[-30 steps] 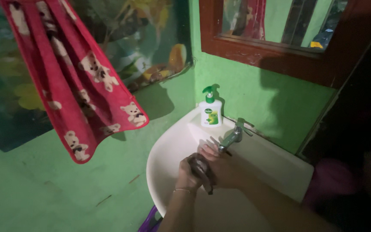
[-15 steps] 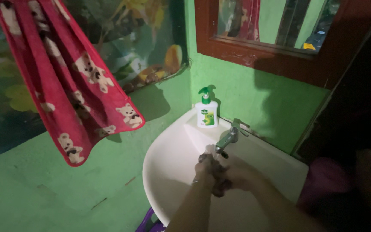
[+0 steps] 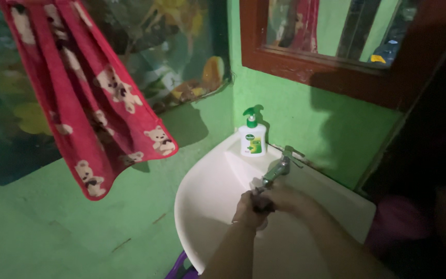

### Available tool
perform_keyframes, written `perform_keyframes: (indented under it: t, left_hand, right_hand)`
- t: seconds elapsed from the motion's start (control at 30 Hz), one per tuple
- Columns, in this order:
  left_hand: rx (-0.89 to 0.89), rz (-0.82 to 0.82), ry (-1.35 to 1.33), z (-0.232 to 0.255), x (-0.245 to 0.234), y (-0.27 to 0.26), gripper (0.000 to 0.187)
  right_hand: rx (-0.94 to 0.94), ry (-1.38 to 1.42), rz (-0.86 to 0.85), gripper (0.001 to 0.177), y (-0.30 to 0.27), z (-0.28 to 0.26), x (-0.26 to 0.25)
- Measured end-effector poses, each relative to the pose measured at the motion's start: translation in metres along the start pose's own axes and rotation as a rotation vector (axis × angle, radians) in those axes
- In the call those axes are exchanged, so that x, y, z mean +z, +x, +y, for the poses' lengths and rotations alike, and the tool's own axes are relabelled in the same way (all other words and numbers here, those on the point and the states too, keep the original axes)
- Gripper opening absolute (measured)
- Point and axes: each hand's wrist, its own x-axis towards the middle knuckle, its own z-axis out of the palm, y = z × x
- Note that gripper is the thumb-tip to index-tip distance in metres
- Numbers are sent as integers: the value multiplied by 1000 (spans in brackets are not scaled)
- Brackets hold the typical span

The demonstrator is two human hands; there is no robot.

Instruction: The person wipes a sink faucet with a cloth, repeatedly scrubbing the handle and spout at a bathroom sink.

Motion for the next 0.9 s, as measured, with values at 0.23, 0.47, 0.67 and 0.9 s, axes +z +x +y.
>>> perform_keyframes:
  t: [0.23,0.47,0.67,0.9]
  left_hand:
    - [32,204,332,3,67,-62,25]
    - [213,34,501,-3,60,-64,22]
    - [193,27,479,-3,39,-42,11]
    - [494,120,652,-5,25,-31,27]
  right_hand:
    - [-72,-866,651,33,-16,-66,-38]
    - [72,-1072,506,35,-22,-87,-21]
    - [122,-432,263,46,-42,-105,-18]
    - [39,-492,181,28,-78,-87,-10]
